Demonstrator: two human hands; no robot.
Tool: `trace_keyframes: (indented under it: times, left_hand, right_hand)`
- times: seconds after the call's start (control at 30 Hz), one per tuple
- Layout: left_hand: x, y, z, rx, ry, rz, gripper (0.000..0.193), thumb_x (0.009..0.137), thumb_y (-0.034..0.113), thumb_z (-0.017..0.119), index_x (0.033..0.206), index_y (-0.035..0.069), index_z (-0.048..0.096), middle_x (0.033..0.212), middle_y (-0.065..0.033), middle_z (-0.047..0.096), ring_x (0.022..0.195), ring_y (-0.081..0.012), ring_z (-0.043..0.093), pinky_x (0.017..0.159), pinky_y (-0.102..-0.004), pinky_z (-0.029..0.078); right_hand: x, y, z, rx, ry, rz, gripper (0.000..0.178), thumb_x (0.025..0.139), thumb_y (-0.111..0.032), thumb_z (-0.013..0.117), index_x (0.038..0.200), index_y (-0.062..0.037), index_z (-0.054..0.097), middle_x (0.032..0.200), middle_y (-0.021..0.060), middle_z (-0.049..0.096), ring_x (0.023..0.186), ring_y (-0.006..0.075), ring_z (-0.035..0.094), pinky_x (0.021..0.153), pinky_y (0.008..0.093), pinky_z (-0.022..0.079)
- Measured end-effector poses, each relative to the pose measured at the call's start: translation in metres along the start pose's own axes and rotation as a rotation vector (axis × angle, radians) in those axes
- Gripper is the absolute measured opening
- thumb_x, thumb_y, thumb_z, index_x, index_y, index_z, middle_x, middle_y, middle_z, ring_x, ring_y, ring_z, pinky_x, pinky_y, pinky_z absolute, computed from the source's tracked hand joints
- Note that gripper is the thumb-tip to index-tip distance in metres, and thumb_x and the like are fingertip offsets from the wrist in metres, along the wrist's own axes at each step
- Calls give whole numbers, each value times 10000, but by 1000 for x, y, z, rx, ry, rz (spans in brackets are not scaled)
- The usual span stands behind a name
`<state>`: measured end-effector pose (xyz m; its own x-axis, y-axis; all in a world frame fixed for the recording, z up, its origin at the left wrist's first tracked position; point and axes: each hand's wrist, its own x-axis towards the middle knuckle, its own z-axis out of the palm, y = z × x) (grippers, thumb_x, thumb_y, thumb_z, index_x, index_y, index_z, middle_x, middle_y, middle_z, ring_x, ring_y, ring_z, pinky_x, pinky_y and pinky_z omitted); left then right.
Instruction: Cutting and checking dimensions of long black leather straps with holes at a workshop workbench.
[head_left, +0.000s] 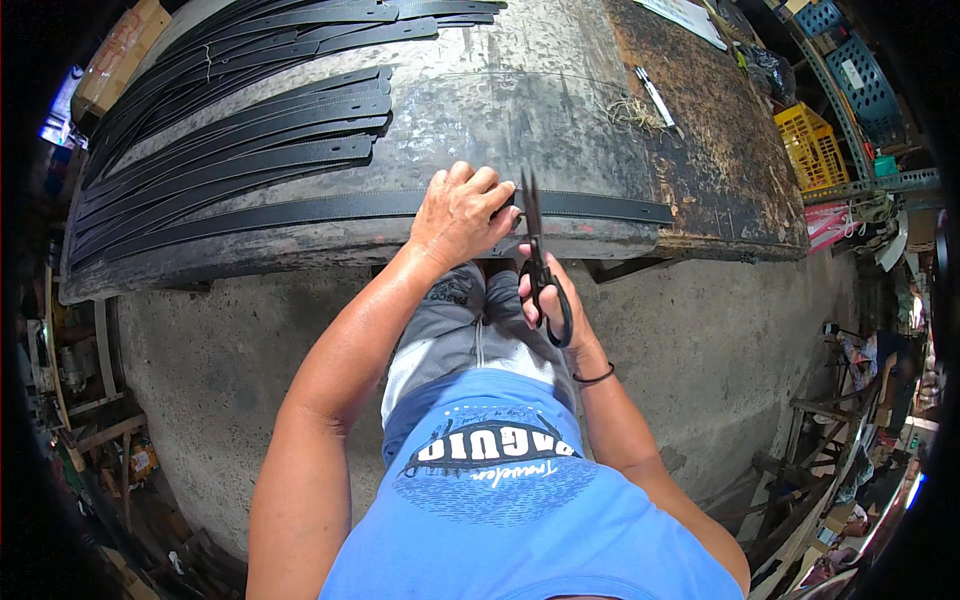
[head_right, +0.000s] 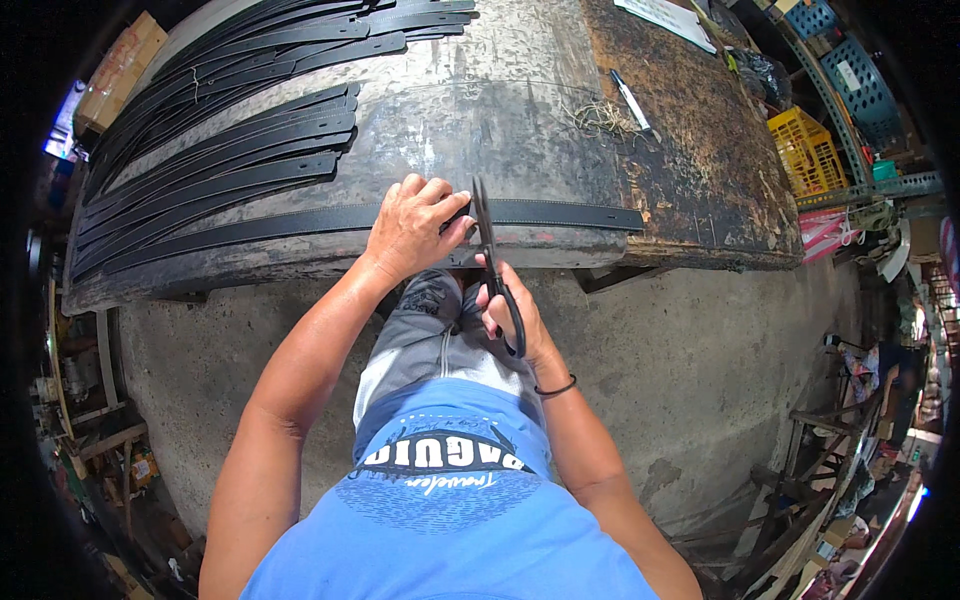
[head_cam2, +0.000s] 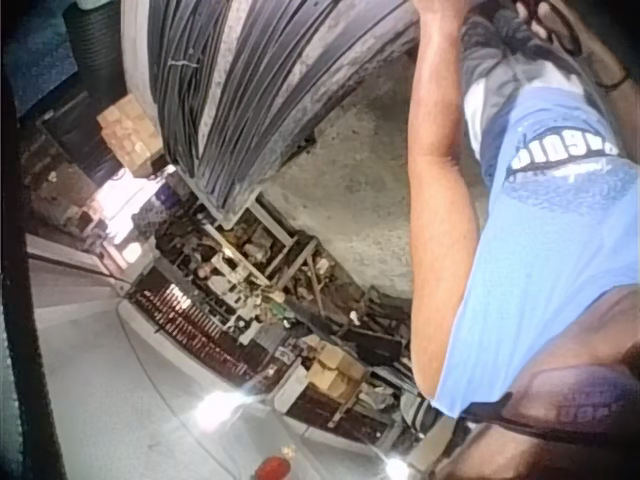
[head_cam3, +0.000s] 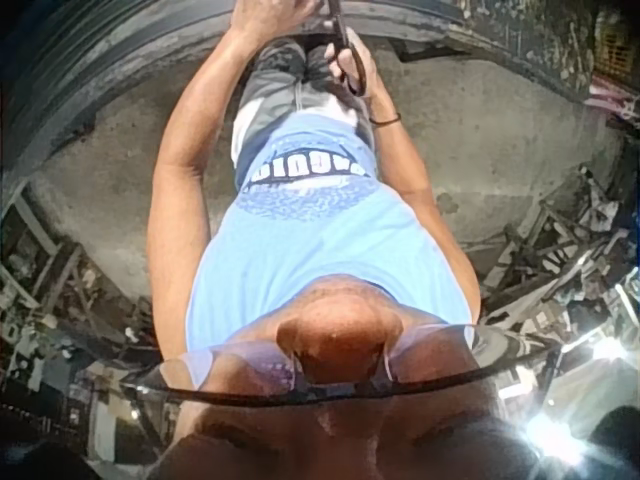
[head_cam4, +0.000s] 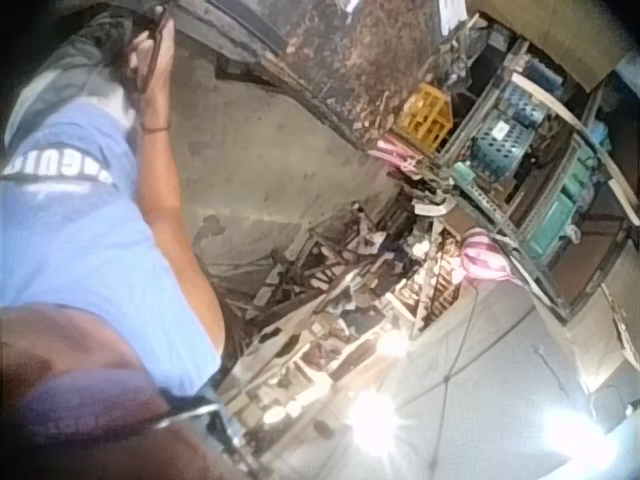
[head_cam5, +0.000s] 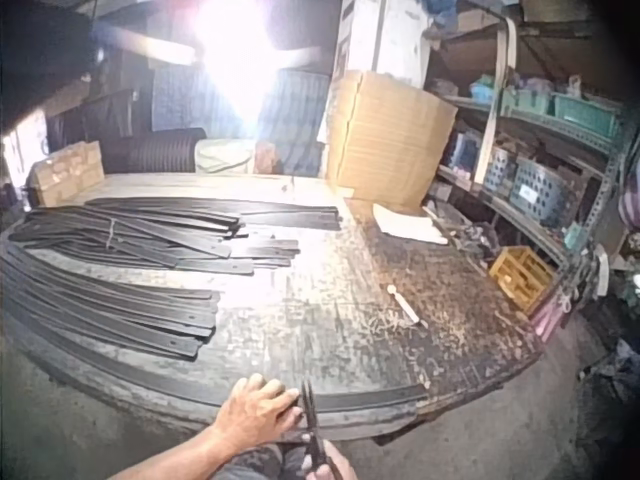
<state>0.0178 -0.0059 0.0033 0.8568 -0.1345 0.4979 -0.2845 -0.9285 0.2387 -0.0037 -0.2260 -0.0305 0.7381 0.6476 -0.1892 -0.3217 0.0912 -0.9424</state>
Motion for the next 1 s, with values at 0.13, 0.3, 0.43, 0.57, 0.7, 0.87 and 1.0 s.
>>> trace_keyframes:
  times: [0.13,0.3,0.43,0.57,0.7,0.87,1.0]
  left_hand:
    - [6,5,3,-54,-12,-17,275,784,289,700,1009,138,651,923,-30,577,889,-242,534,743,-378,424]
    - [3,3,-12,-109,-49,-84,265,797,274,694,1006,118,646,928,-70,583,902,-278,548,782,-400,432]
    - [-1,5,-13,-81,-34,-74,290,796,238,695,1051,111,640,959,-80,588,906,-281,545,777,-395,425]
    - [4,10,-6,-80,-37,-56,315,793,231,697,1075,109,630,961,-86,583,904,-282,541,775,-392,422]
    - [7,10,-7,-97,-53,-66,341,779,212,704,1089,97,623,969,-91,584,899,-286,541,774,-395,425]
    - [7,10,-7,-106,-48,-75,335,760,182,705,1067,68,637,964,-116,596,888,-308,552,790,-407,439]
    - [9,10,-4,-113,-59,-69,331,759,182,701,1064,70,636,963,-125,595,881,-318,551,781,-419,445]
  right_hand:
    - [-16,-35,-5,80,20,-126,1013,721,-686,691,1431,-53,342,896,21,543,603,65,514,530,208,436]
    - [-49,-113,-52,-109,265,-373,1059,691,-708,687,1442,-38,360,894,38,563,599,67,524,525,212,425]
    - [-40,-184,-162,-480,840,-325,687,843,-472,705,1345,-56,488,783,16,560,615,78,550,550,255,467]
    - [0,-209,-275,-1397,1097,-46,607,766,-464,749,1171,-40,595,1001,161,684,944,335,658,826,403,510]
    - [64,-199,-305,-1470,980,88,549,773,-352,713,1214,-55,575,1129,205,646,1070,366,610,910,452,486]
    - [139,-190,-293,-1411,992,193,388,838,-204,616,1175,-15,585,1138,277,616,1072,426,598,920,472,496]
    - [155,-175,-301,-1552,891,200,220,874,-134,597,1039,-7,668,1094,208,652,1063,427,605,899,464,512]
